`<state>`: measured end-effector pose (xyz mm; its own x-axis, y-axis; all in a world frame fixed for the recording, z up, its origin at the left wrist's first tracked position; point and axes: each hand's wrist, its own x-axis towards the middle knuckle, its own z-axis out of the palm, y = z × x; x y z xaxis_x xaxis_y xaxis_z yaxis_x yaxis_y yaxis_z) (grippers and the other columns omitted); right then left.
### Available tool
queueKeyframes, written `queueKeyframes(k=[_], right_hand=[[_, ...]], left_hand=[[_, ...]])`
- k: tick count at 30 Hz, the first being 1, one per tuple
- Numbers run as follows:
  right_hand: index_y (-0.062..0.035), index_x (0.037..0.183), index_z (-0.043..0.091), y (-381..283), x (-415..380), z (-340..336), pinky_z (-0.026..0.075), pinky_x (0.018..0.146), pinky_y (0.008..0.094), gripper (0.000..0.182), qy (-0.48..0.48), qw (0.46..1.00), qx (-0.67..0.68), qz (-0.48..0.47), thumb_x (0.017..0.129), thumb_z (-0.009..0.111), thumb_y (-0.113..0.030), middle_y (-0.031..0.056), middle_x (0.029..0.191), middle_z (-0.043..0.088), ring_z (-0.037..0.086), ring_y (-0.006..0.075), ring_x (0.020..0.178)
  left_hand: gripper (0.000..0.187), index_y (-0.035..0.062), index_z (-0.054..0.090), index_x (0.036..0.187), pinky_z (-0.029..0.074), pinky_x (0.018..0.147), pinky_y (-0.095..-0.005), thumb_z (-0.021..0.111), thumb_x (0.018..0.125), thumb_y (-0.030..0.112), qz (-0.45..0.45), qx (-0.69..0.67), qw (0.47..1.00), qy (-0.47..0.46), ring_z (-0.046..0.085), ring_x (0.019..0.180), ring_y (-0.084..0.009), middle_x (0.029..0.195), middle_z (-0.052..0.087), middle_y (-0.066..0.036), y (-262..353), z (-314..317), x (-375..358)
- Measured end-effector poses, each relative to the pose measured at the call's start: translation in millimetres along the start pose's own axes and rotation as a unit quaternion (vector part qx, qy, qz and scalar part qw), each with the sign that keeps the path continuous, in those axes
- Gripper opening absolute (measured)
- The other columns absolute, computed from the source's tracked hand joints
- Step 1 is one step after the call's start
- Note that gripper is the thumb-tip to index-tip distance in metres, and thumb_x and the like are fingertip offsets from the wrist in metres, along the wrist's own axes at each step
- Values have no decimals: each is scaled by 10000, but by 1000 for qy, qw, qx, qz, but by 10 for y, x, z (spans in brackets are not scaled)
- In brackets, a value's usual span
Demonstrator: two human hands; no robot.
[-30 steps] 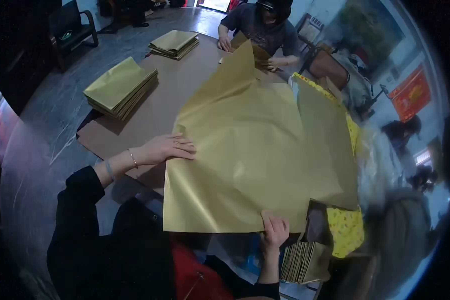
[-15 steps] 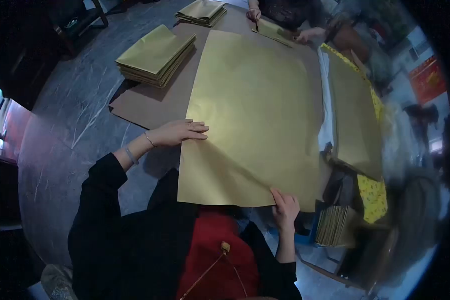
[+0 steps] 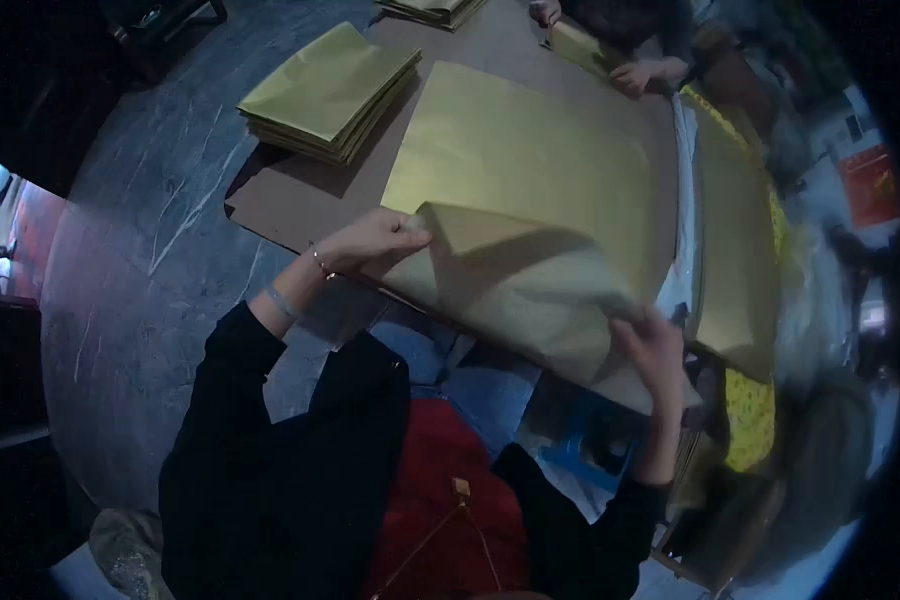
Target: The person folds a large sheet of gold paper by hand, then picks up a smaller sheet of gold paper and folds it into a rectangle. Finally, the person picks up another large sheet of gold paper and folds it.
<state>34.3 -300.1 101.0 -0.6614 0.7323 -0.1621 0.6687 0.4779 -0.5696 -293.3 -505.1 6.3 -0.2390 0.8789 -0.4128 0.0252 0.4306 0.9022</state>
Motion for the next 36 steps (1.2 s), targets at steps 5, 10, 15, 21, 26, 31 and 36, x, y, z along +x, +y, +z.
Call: queueKeyframes(k=[5, 10, 15, 21, 26, 31, 36], right_hand=[[-20, 1026, 594, 256, 875, 24, 479, 746, 340, 365, -183, 982, 45, 2, 757, 686, -249, 153, 937, 634, 626, 226, 863], [-34, 1074, 593, 149, 1399, 522, 475, 796, 338, 411, -6, 992, -85, -92, 778, 667, -309, 128, 979, 626, 612, 236, 912], [-6, 1079, 594, -249, 1960, 1144, 483, 765, 312, 462, -66, 987, 113, -95, 803, 635, -374, 129, 948, 637, 615, 203, 871], [6, 975, 625, -639, 2114, 1193, 476, 627, 278, 429, -204, 974, 93, -30, 802, 641, -386, 77, 766, 625, 588, 149, 692], [-3, 864, 623, -604, 2038, 1182, 422, 553, 228, 242, -157, 965, 201, -60, 804, 664, -234, 13, 687, 583, 500, 75, 608], [-3, 869, 624, -656, 1812, 1173, 412, 571, 200, 173, -100, 947, 289, -95, 795, 669, -154, -2, 707, 569, 495, 57, 639], [-1, 867, 623, -640, 1706, 1204, 421, 581, 203, 118, -90, 923, 364, -83, 789, 663, -81, 2, 756, 564, 495, 58, 658]], left_hand=[[377, -12, 611, 794, 422, 515, -233, 633, 829, 363, -48, -80, 995, 37, 510, 597, -63, 699, 578, -6, 22, 90, 137], [361, -39, 620, 777, 392, 470, -236, 652, 814, 319, -28, -5, 995, 92, 474, 535, -76, 656, 559, -6, -167, 131, 254], [413, -69, 633, 800, 443, 539, -268, 660, 787, 343, -107, 65, 988, 88, 528, 591, -76, 644, 603, -41, -133, 135, 285], [422, -71, 626, 786, 422, 500, -275, 671, 773, 348, -80, 52, 989, 112, 497, 533, -88, 572, 570, -49, -122, 182, 279], [417, -52, 635, 832, 427, 517, -284, 677, 768, 358, -106, 37, 987, 111, 506, 559, -79, 591, 573, -51, -100, 147, 252], [420, -24, 606, 1044, 466, 672, -266, 626, 821, 332, -53, 9, 991, 125, 564, 743, -96, 820, 642, -76, -51, 98, 199], [332, -3, 564, 1153, 465, 817, -263, 528, 913, 225, 82, -25, 973, 216, 569, 956, -122, 1015, 631, -82, 200, 46, 279]])
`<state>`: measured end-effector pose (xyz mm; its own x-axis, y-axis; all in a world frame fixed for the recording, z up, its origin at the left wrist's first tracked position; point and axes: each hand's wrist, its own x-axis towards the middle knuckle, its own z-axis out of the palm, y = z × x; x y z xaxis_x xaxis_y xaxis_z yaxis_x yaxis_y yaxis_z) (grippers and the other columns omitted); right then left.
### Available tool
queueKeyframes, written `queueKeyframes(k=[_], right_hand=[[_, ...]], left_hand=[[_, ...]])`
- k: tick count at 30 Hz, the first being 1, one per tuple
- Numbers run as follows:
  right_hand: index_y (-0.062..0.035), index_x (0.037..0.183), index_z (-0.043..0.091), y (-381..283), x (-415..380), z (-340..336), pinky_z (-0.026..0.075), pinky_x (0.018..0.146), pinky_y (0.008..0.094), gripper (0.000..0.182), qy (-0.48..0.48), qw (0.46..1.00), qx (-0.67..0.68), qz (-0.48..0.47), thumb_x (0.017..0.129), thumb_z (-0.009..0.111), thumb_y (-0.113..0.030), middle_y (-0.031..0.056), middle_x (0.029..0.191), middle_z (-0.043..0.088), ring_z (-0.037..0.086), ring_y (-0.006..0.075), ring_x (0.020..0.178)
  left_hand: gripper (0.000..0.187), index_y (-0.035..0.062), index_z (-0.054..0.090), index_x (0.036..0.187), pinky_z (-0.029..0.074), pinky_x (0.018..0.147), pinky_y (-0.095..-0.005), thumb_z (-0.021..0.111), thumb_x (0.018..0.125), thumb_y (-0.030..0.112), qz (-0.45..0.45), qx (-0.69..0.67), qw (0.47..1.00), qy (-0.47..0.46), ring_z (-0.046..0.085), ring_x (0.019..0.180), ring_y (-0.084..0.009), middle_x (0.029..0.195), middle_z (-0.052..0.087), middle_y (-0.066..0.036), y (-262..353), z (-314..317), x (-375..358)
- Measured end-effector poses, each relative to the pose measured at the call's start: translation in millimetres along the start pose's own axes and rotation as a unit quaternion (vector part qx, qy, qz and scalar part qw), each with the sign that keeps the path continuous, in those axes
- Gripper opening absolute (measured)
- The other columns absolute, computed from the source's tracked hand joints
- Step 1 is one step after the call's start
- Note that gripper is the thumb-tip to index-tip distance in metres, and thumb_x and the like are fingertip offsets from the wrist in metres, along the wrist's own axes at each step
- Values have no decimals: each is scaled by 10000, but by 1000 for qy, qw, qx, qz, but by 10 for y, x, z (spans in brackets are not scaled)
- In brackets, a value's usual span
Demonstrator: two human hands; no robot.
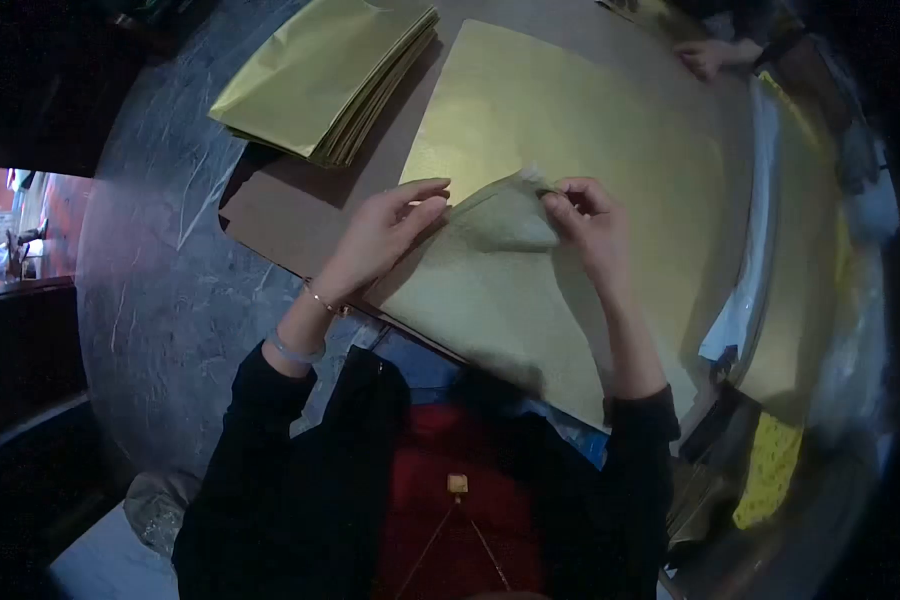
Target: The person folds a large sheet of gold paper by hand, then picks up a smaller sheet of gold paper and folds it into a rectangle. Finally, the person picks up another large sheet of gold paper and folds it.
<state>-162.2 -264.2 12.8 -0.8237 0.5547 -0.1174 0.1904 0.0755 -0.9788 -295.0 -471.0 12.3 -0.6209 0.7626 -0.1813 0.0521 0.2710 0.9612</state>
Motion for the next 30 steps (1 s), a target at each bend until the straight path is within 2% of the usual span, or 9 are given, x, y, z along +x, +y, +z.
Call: queueKeyframes(k=[6, 8, 13, 15, 16, 19, 24, 26, 30], right_hand=[[6, 880, 618, 16, -55, 63, 427, 610, 207, 150, 42, 998, -14, -51, 767, 681, -70, -3, 793, 558, 491, 65, 673], [6, 892, 615, -4, -61, 79, 426, 615, 206, 163, 56, 997, -3, -61, 765, 683, -70, -6, 780, 556, 489, 67, 671], [-25, 886, 600, -17, -107, 114, 413, 632, 216, 131, 48, 998, 47, -8, 782, 657, -81, -1, 769, 556, 487, 73, 699], [-39, 853, 603, 42, -92, 133, 415, 659, 234, 89, 74, 988, -30, -130, 775, 642, -55, 32, 823, 564, 509, 117, 745], [-39, 853, 603, 36, -103, 144, 415, 659, 234, 89, 70, 988, -30, -131, 775, 642, -55, 32, 823, 564, 509, 117, 745], [-40, 829, 592, 35, -132, 132, 432, 678, 277, 78, 112, 916, -200, -328, 763, 616, -6, 74, 879, 564, 525, 207, 815], [-38, 869, 581, 71, -77, 171, 422, 686, 275, 112, 90, 973, -126, -172, 775, 638, -65, 66, 867, 556, 514, 181, 790], [-28, 965, 593, 38, -56, 157, 422, 711, 277, 198, 83, 990, -80, -85, 798, 636, -125, 64, 847, 552, 506, 164, 774], [-48, 1078, 599, 21, -44, 176, 420, 727, 273, 291, 70, 984, -99, -130, 801, 632, -130, 74, 868, 548, 511, 168, 788]], left_hand=[[292, -13, 594, 1091, 447, 734, -227, 550, 903, 207, 69, -17, 993, -93, 532, 833, -72, 919, 624, -27, 168, 259, 353], [266, -37, 599, 1047, 445, 719, -217, 560, 895, 179, 48, 5, 998, -50, 537, 791, -68, 893, 623, -31, 195, 299, 388], [256, -21, 614, 969, 408, 621, -191, 554, 903, 219, 7, -186, 982, -1, 480, 696, -32, 744, 561, 34, 145, 457, 358], [210, -34, 610, 945, 363, 559, -181, 558, 892, 163, -69, -190, 979, 28, 445, 626, -29, 697, 525, 36, 193, 429, 342], [210, -34, 610, 945, 363, 559, -181, 558, 892, 163, -68, -191, 979, 32, 445, 626, -29, 697, 525, 36, 127, 417, 363], [214, -41, 611, 927, 257, 466, -195, 561, 891, 163, -57, -192, 979, 27, 345, 548, -7, 647, 463, 65, 64, 393, 380], [253, -39, 622, 931, 281, 489, -184, 562, 896, 205, 14, -160, 987, 32, 352, 555, -14, 628, 442, 67, 74, 439, 358], [253, -34, 625, 956, 365, 569, -186, 554, 902, 203, -34, -155, 987, 8, 435, 644, -23, 698, 520, 36, 73, 389, 338], [236, -37, 615, 982, 410, 643, -187, 554, 903, 177, 18, -118, 993, 8, 482, 712, -29, 781, 578, 13, 162, 393, 304]])
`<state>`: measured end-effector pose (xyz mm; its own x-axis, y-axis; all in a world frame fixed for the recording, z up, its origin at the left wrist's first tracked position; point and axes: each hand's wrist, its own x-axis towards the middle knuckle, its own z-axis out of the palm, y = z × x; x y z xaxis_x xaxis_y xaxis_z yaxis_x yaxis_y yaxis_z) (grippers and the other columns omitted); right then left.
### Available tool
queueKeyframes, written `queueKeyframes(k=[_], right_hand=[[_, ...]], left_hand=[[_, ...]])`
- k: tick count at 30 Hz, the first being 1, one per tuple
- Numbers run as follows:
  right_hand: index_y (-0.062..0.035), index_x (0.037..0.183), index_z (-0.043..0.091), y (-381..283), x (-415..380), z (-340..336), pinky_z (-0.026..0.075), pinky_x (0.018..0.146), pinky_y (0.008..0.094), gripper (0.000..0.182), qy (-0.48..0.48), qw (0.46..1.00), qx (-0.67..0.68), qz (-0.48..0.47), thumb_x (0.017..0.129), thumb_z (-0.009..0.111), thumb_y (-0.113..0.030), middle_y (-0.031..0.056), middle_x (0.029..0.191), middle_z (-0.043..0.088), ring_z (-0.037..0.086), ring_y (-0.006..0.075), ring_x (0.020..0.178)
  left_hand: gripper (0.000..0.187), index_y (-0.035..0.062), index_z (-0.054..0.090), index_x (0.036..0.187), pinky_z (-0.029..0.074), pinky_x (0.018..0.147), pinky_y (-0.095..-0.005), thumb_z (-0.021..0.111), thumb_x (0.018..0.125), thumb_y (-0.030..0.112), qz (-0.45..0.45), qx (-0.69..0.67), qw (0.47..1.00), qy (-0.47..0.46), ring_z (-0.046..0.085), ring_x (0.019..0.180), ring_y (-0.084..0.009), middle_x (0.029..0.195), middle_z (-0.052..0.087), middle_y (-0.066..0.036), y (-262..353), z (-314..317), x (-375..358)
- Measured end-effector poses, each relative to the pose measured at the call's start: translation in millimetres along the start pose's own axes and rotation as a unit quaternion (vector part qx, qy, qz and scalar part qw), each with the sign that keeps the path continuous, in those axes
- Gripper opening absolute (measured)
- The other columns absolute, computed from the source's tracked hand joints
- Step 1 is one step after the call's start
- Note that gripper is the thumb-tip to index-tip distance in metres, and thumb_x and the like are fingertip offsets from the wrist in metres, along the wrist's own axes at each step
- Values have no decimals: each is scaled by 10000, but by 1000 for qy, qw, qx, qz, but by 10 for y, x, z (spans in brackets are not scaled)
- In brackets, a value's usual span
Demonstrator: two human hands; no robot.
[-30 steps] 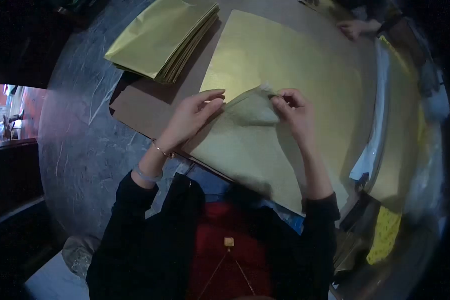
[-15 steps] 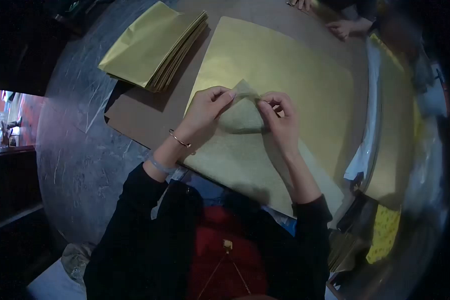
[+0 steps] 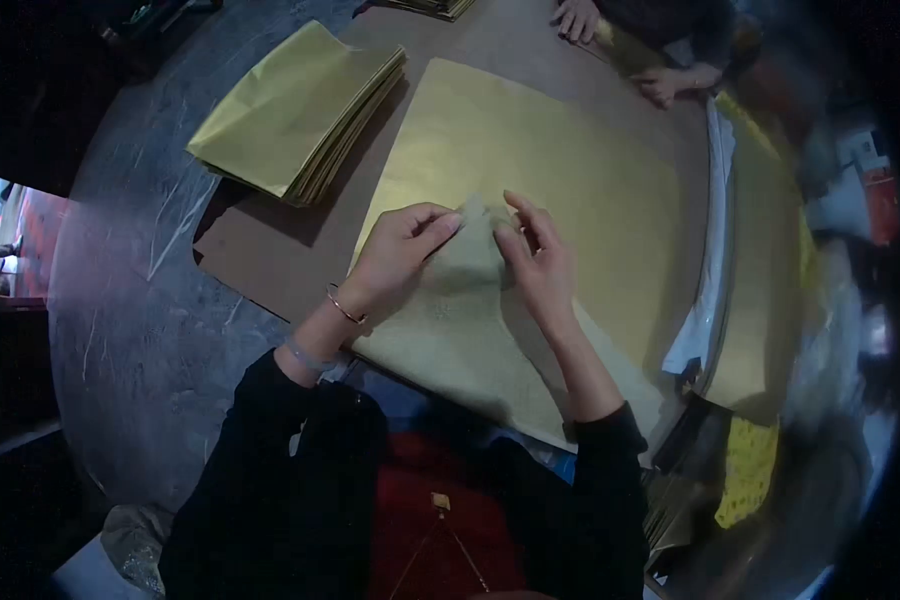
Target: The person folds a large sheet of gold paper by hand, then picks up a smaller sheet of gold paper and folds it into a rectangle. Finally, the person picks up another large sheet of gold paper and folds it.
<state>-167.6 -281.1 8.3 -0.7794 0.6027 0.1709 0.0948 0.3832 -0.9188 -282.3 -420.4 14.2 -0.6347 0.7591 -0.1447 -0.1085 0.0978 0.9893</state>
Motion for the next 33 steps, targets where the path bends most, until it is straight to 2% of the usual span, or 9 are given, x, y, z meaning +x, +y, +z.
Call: queueKeyframes(k=[1, 9, 11, 19, 25, 26, 27, 29, 33], right_hand=[[-48, 1078, 599, 10, 5, -24, 420, 727, 273, 291, 3, 1000, -6, 1, 801, 632, -130, 74, 868, 548, 511, 168, 788], [-38, 903, 622, -98, 26, -60, 410, 702, 247, 142, -39, 998, 12, 40, 776, 649, -95, 35, 868, 535, 495, 138, 774], [-33, 874, 609, -132, 25, -65, 429, 747, 261, 118, 7, 994, -50, -102, 764, 649, -50, 43, 893, 544, 527, 164, 828], [-27, 849, 595, -88, -32, -30, 460, 767, 295, 114, 37, 984, -68, -161, 752, 644, 8, 75, 907, 562, 543, 209, 880], [-46, 843, 612, -246, 20, -29, 467, 770, 296, 118, -8, 998, 32, -46, 745, 675, -28, 65, 983, 526, 514, 191, 938], [-46, 844, 615, -241, 42, -14, 464, 751, 282, 113, -6, 999, 22, -36, 748, 674, -33, 60, 998, 519, 508, 181, 944], [-46, 846, 618, -234, 62, 19, 461, 732, 267, 110, -7, 999, 13, -28, 752, 674, -39, 55, 1014, 512, 503, 171, 951], [-48, 855, 622, -153, 100, 4, 441, 682, 227, 112, -19, 999, -6, -37, 757, 677, -53, 41, 1003, 522, 514, 138, 909], [-58, 848, 629, -205, 100, 19, 420, 644, 208, 99, -56, 983, 140, 103, 766, 681, -75, -11, 920, 563, 526, 79, 746]], left_hand=[[234, -39, 614, 985, 410, 651, -186, 556, 901, 171, -30, -119, 992, -11, 484, 723, -32, 791, 577, 19, -51, 27, -8], [251, -20, 626, 963, 359, 557, -187, 569, 891, 214, -48, -64, 997, -15, 440, 638, -25, 697, 531, 39, -5, -31, -36], [260, -21, 625, 958, 351, 548, -189, 566, 891, 223, -18, -56, 998, -12, 433, 629, -27, 692, 522, 40, -82, -47, -15], [231, -31, 609, 925, 364, 559, -194, 551, 894, 190, -17, -117, 993, -13, 439, 642, -33, 728, 535, 25, -90, -59, -12], [253, -25, 606, 988, 396, 624, -204, 548, 902, 206, -56, -175, 982, -37, 468, 699, -49, 781, 547, 11, -8, -12, -71], [286, -14, 588, 1029, 439, 659, -216, 565, 896, 238, 27, 4, 998, -60, 512, 748, -61, 843, 579, 6, -62, -122, -2], [286, -14, 588, 1029, 439, 659, -216, 565, 896, 238, 28, 6, 998, -56, 512, 748, -61, 843, 579, 6, -14, -116, -32], [275, -25, 594, 1009, 416, 636, -211, 589, 878, 217, -8, -57, 997, -48, 490, 714, -51, 790, 565, -2, 112, -49, -117], [215, -17, 602, 960, 354, 496, -193, 591, 872, 178, -19, -67, 997, -44, 434, 578, -29, 664, 515, 27, 12, -51, -110]])
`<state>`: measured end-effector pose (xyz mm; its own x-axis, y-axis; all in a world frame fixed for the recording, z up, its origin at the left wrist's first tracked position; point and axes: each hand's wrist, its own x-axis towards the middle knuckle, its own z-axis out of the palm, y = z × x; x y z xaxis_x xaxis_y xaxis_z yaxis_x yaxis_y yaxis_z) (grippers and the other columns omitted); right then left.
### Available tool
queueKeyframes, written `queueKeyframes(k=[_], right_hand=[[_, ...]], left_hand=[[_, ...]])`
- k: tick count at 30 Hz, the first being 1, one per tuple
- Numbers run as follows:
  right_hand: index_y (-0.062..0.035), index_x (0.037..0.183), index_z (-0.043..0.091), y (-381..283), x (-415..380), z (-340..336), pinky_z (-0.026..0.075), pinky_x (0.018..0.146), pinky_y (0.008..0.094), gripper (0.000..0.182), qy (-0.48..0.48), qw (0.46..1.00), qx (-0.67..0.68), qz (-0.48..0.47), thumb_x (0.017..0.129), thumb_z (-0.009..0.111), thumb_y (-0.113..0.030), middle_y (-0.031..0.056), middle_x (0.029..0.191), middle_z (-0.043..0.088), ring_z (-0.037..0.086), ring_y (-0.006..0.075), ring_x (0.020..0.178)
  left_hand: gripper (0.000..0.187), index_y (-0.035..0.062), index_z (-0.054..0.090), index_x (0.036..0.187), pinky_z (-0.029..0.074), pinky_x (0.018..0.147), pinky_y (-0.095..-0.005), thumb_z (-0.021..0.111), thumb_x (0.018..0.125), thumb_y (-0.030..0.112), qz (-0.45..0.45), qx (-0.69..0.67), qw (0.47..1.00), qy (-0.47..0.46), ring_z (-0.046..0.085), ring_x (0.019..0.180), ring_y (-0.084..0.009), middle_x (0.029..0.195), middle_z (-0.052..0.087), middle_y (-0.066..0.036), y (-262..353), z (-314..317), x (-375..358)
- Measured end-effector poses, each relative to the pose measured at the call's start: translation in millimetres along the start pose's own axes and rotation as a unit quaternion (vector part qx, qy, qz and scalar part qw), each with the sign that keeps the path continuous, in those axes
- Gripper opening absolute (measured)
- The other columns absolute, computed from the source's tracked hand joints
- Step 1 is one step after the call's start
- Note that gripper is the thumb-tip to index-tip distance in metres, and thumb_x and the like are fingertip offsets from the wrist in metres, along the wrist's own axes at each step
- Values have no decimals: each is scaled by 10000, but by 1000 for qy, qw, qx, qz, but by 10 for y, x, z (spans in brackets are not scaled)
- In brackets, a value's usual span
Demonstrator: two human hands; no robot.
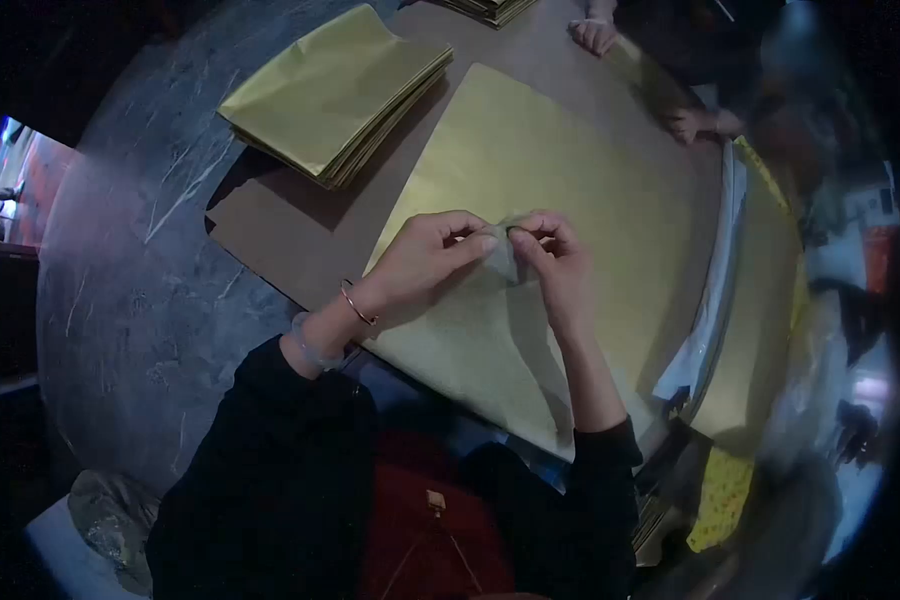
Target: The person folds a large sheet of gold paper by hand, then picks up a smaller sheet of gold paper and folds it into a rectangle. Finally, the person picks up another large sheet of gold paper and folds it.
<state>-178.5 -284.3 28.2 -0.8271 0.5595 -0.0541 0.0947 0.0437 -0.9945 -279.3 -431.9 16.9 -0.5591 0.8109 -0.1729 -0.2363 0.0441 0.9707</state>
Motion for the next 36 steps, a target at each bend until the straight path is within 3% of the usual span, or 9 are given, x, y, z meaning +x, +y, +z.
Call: queueKeyframes(k=[2, 4, 6, 12, 14, 16, 20, 30, 36], right_hand=[[-53, 860, 629, -47, 4, 11, 422, 637, 210, 104, -8, 998, -23, 50, 774, 679, -83, -23, 840, 580, 511, 69, 705], [-43, 882, 626, 2, 16, 20, 424, 625, 209, 128, -2, 999, -36, -24, 778, 678, -96, -22, 797, 586, 499, 63, 691], [-46, 904, 609, -35, 12, 19, 409, 579, 192, 135, -12, 999, -37, 7, 803, 667, -114, -25, 741, 561, 495, 52, 649], [-38, 909, 629, 22, 28, -30, 415, 581, 196, 161, -16, 999, -34, 27, 789, 679, -132, -24, 763, 573, 485, 51, 654], [-40, 902, 629, 9, 46, -39, 409, 571, 192, 152, -25, 999, -27, 20, 792, 678, -133, -28, 755, 565, 476, 46, 639], [-43, 895, 629, -13, 50, -5, 404, 561, 187, 144, -32, 999, -21, 15, 796, 678, -135, -33, 747, 558, 466, 41, 624], [-41, 875, 618, -58, 30, 19, 399, 560, 185, 129, -2, 999, -36, 24, 799, 674, -129, -39, 731, 548, 458, 34, 621], [-44, 847, 595, -15, 31, 17, 391, 569, 177, 133, -11, 998, -61, -23, 806, 679, -139, -41, 728, 556, 483, 29, 641], [-18, 897, 607, -4, 21, -9, 425, 623, 217, 167, -24, 997, -67, -1, 785, 678, -121, -5, 766, 567, 484, 71, 675]], left_hand=[[193, -13, 606, 934, 322, 471, -191, 586, 872, 169, 6, 11, 1000, 4, 403, 550, -17, 634, 489, 40, 18, 19, -18], [187, -13, 610, 930, 326, 478, -189, 583, 871, 162, -19, -35, 999, 21, 409, 555, -20, 636, 496, 38, -6, 37, -17], [196, -12, 612, 945, 348, 490, -192, 582, 867, 166, 23, 61, 998, 21, 426, 558, -25, 640, 514, 33, -11, 23, 1], [224, -9, 614, 983, 405, 542, -203, 578, 867, 180, 59, 112, 992, 28, 477, 606, -39, 682, 563, 10, -71, 7, 22], [223, -7, 613, 985, 409, 551, -205, 570, 874, 182, -27, 27, 999, 35, 482, 624, -39, 692, 567, 10, -46, 38, -8], [219, -7, 612, 972, 409, 553, -207, 565, 880, 187, 65, 88, 994, 27, 473, 620, -41, 696, 563, 18, -71, 15, 5], [223, -4, 601, 945, 408, 546, -226, 572, 875, 205, 111, 167, 978, 61, 454, 583, -53, 629, 525, -19, -63, 48, -5], [223, 7, 603, 958, 408, 553, -233, 562, 883, 213, 95, 188, 976, 59, 455, 589, -66, 640, 532, -35, -65, 57, -15], [204, -15, 606, 980, 398, 580, -193, 564, 885, 160, 21, -78, 994, 77, 464, 647, -29, 730, 553, 33, -74, 136, 6]])
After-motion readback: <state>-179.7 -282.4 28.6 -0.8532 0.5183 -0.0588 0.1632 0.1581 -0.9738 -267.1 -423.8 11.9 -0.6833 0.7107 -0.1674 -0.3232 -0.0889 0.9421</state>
